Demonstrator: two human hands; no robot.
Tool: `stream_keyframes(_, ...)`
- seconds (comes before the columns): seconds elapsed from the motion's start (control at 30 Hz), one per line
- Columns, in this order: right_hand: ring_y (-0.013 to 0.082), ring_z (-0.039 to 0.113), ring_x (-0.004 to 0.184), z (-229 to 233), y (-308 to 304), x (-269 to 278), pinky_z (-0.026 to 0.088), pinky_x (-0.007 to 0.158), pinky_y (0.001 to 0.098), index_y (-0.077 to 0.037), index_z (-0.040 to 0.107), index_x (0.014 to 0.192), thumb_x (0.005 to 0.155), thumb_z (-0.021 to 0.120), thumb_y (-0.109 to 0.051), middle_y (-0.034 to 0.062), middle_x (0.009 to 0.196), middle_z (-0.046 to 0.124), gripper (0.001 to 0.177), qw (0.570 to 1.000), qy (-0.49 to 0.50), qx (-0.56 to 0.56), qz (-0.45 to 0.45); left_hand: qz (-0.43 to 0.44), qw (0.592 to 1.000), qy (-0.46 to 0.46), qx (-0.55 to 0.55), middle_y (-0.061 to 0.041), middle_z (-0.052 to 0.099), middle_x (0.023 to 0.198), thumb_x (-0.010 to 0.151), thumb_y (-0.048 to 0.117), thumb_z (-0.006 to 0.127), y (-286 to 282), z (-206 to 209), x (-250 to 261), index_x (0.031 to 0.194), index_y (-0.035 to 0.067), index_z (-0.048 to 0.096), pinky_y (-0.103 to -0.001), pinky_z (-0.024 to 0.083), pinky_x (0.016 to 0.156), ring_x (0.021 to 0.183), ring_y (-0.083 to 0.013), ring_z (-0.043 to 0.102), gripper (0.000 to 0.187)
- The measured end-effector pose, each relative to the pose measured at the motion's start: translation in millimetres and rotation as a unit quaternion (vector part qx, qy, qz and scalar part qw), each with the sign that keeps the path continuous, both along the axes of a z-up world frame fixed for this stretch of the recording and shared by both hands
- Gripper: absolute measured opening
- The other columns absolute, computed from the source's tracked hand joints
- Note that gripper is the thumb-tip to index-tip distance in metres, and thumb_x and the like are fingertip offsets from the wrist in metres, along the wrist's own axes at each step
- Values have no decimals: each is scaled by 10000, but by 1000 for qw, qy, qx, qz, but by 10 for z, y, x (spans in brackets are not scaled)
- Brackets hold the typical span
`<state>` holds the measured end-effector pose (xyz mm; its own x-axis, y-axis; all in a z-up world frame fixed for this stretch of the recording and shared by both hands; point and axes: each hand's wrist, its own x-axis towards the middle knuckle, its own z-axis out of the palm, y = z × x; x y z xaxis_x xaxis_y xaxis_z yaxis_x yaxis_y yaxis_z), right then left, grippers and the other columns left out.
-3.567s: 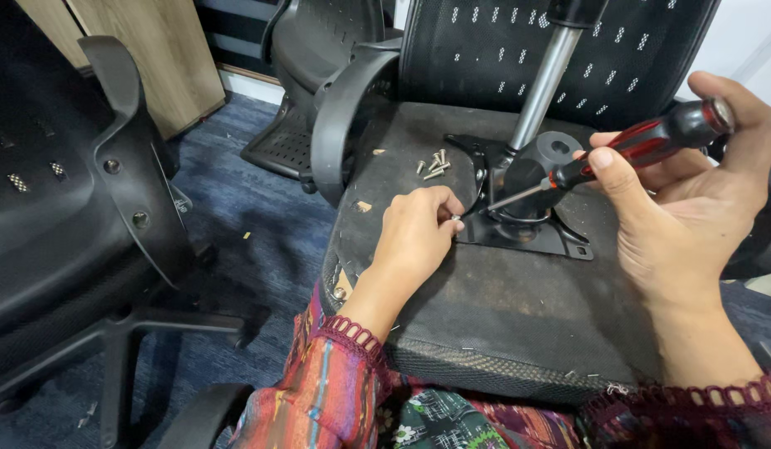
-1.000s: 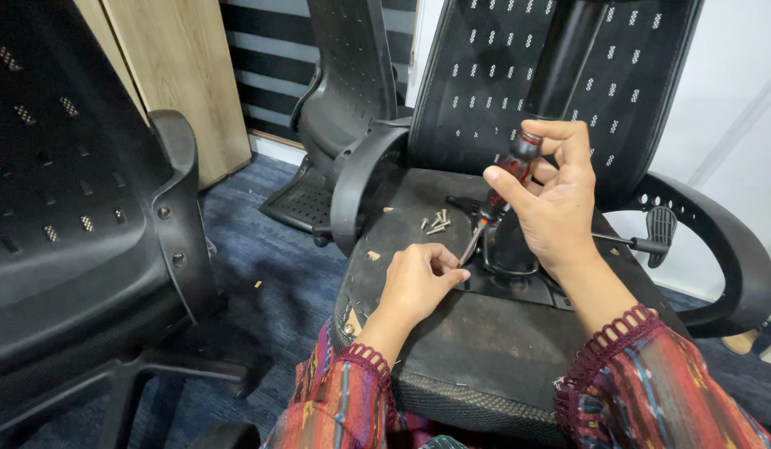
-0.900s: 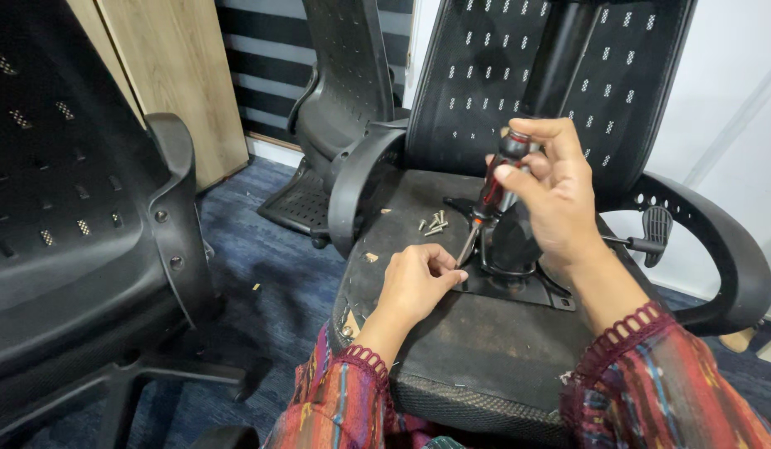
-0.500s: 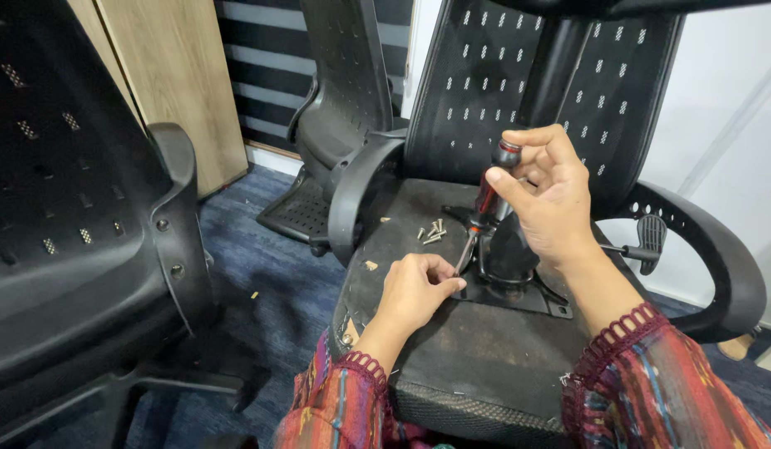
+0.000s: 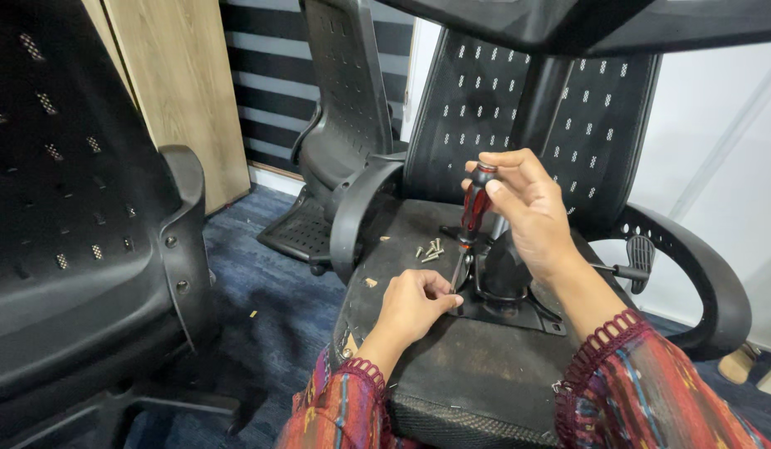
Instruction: The person uses a screwdriver to tighten screws into the base of an office chair, securing the central gas lift cylinder. The person repeatedly picks up screws and turns them into the chair base while holding the cylinder steady.
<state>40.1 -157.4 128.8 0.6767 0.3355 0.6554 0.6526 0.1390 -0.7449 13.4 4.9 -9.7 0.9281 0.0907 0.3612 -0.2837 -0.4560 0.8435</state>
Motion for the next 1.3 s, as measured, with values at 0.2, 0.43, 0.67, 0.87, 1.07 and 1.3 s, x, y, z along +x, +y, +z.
stream_keyframes(0.2,62,625,972,-80,8,88,524,911,248,-66,620,1233,979,690,-23,35,1071,671,267,995,-74,-2,-63,-7,1000,7,-8,-54,758,711,710,259,874,10,-30,54,816,62,773,-304,542,640,635,-157,718,246)
stream_keyframes(0.43,52,625,908,-112,1,136,546,830,209,-68,632,1168,918,776,-11,12,992,648,293,993,-76,13,-90,-23,999,15,-37,-41,759,713,695,211,887,16,-43,69,818,49,757,-284,553,651,643,-121,714,242)
stream_keyframes(0.67,115,692,1116,36,13,8,556,999,267,-103,601,1138,939,630,-6,54,1241,685,223,1000,-23,12,10,-29,999,21,-35,-33,752,701,702,197,889,28,-8,54,798,49,752,-276,535,641,640,-120,704,223)
stream_keyframes(0.87,86,655,1018,-58,81,-24,549,923,247,-84,609,1174,922,727,9,43,1114,672,293,996,-65,13,-54,-37,999,8,-37,-43,759,699,716,196,872,24,-13,36,815,50,761,-283,530,636,631,-121,706,208)
stream_keyframes(1.07,52,619,971,-84,27,18,530,853,226,-69,645,1196,881,788,3,11,1084,656,353,996,-63,9,-68,-26,999,12,-24,-46,760,711,725,206,870,17,-25,49,828,48,766,-293,536,640,638,-137,711,215)
stream_keyframes(1.3,75,642,999,-4,-15,-41,541,941,254,-52,626,1272,934,713,17,29,1122,689,356,994,-74,-37,-70,-21,1000,4,-9,-45,752,704,720,248,872,16,-12,47,831,60,772,-303,531,634,629,-147,702,240)
